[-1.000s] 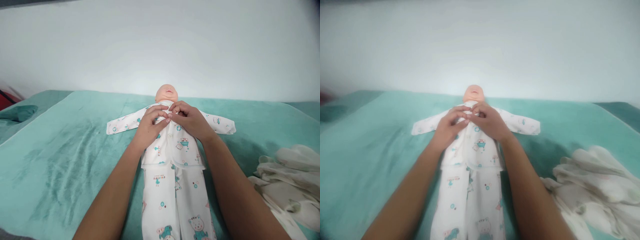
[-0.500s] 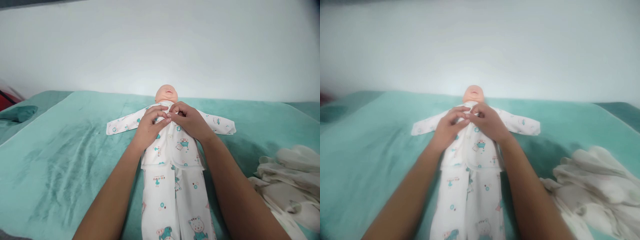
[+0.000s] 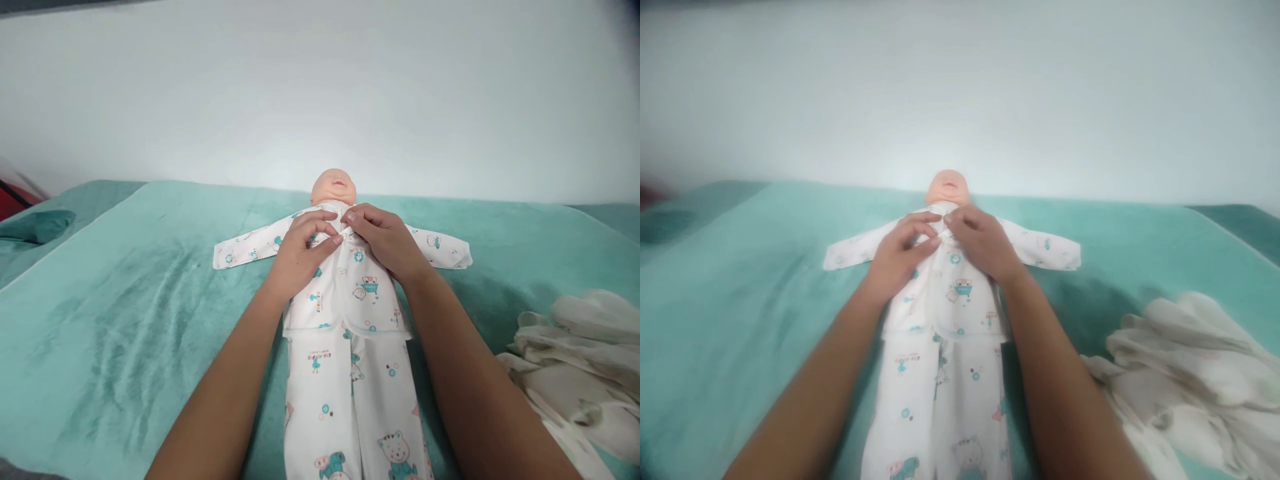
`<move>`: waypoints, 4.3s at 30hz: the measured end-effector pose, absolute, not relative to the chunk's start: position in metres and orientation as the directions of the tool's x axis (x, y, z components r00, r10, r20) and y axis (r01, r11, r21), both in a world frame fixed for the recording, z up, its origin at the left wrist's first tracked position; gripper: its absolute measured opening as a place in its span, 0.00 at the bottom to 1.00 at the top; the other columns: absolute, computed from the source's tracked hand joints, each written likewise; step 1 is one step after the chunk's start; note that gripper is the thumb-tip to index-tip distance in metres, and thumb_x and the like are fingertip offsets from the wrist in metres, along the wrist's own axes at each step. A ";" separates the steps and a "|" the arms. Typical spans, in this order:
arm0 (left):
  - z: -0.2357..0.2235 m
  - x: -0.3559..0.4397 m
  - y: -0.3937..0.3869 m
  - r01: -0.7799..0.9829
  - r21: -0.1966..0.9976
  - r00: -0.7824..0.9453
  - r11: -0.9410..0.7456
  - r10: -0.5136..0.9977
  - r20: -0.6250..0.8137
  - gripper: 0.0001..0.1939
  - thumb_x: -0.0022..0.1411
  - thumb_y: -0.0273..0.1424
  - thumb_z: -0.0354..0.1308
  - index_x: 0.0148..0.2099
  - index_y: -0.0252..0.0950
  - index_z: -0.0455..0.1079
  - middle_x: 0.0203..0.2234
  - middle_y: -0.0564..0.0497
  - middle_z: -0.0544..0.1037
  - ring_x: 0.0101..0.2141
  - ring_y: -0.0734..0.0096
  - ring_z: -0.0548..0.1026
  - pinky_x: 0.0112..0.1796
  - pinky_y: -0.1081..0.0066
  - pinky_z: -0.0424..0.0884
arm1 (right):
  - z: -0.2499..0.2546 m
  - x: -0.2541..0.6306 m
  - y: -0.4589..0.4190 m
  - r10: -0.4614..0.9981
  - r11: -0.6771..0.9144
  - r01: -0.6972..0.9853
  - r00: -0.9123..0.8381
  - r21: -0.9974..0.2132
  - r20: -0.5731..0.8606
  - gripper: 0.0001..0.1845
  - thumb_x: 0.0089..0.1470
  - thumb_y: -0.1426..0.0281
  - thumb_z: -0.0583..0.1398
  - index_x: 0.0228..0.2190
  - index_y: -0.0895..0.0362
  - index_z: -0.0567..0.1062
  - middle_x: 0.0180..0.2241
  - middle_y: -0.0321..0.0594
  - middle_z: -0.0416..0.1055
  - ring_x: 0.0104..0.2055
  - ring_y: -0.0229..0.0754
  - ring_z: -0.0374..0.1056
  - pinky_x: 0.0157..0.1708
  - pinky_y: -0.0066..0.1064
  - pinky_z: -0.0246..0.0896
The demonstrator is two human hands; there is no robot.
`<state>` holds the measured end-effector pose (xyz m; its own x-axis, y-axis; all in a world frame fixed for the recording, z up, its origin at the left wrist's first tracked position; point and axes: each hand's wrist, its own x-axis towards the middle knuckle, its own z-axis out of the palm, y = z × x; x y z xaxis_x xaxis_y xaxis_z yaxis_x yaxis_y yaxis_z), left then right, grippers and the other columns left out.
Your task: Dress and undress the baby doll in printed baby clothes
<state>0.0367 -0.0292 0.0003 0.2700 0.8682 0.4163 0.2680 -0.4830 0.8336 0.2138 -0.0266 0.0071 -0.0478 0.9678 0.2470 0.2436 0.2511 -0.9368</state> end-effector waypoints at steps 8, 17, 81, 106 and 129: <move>-0.001 0.037 -0.028 0.264 0.836 0.256 -0.480 0.871 0.419 0.05 0.62 0.34 0.63 0.34 0.40 0.72 0.54 0.50 0.75 0.59 0.61 0.68 0.59 0.59 0.62 | 0.007 0.212 -0.025 0.957 0.291 0.259 -0.062 -0.921 0.285 0.13 0.58 0.62 0.60 0.25 0.55 0.72 0.37 0.36 0.72 0.40 0.40 0.65 0.42 0.34 0.57; -0.001 0.040 -0.028 0.278 0.816 0.241 -0.507 0.859 0.452 0.07 0.61 0.34 0.64 0.32 0.40 0.71 0.51 0.49 0.77 0.56 0.61 0.70 0.58 0.59 0.63 | 0.008 0.213 -0.027 0.948 0.311 0.204 -0.131 -0.928 0.289 0.13 0.57 0.61 0.61 0.26 0.55 0.74 0.41 0.37 0.73 0.43 0.42 0.67 0.43 0.35 0.58; 0.017 0.013 -0.030 0.272 0.768 0.615 -0.580 0.718 0.325 0.07 0.60 0.35 0.64 0.31 0.41 0.74 0.60 0.52 0.71 0.65 0.57 0.60 0.65 0.51 0.55 | 0.027 0.235 -0.040 0.767 0.415 0.246 -0.613 -0.876 0.191 0.18 0.62 0.57 0.59 0.25 0.55 0.69 0.27 0.34 0.61 0.28 0.36 0.52 0.28 0.32 0.47; 0.016 0.015 -0.036 0.303 0.740 0.623 -0.601 0.713 0.323 0.09 0.60 0.36 0.64 0.30 0.41 0.69 0.62 0.53 0.68 0.65 0.56 0.60 0.66 0.52 0.52 | 0.028 0.227 -0.043 0.870 0.296 0.223 -0.464 -0.929 0.166 0.20 0.57 0.52 0.63 0.24 0.55 0.71 0.24 0.33 0.57 0.26 0.35 0.50 0.25 0.32 0.43; 0.014 0.021 -0.035 0.305 0.735 0.587 -0.606 0.727 0.356 0.12 0.57 0.33 0.67 0.25 0.38 0.69 0.59 0.52 0.70 0.63 0.59 0.62 0.65 0.52 0.53 | 0.024 0.232 -0.040 0.800 0.363 0.183 -0.564 -0.914 0.205 0.19 0.60 0.57 0.62 0.24 0.56 0.70 0.25 0.34 0.61 0.28 0.35 0.54 0.27 0.31 0.46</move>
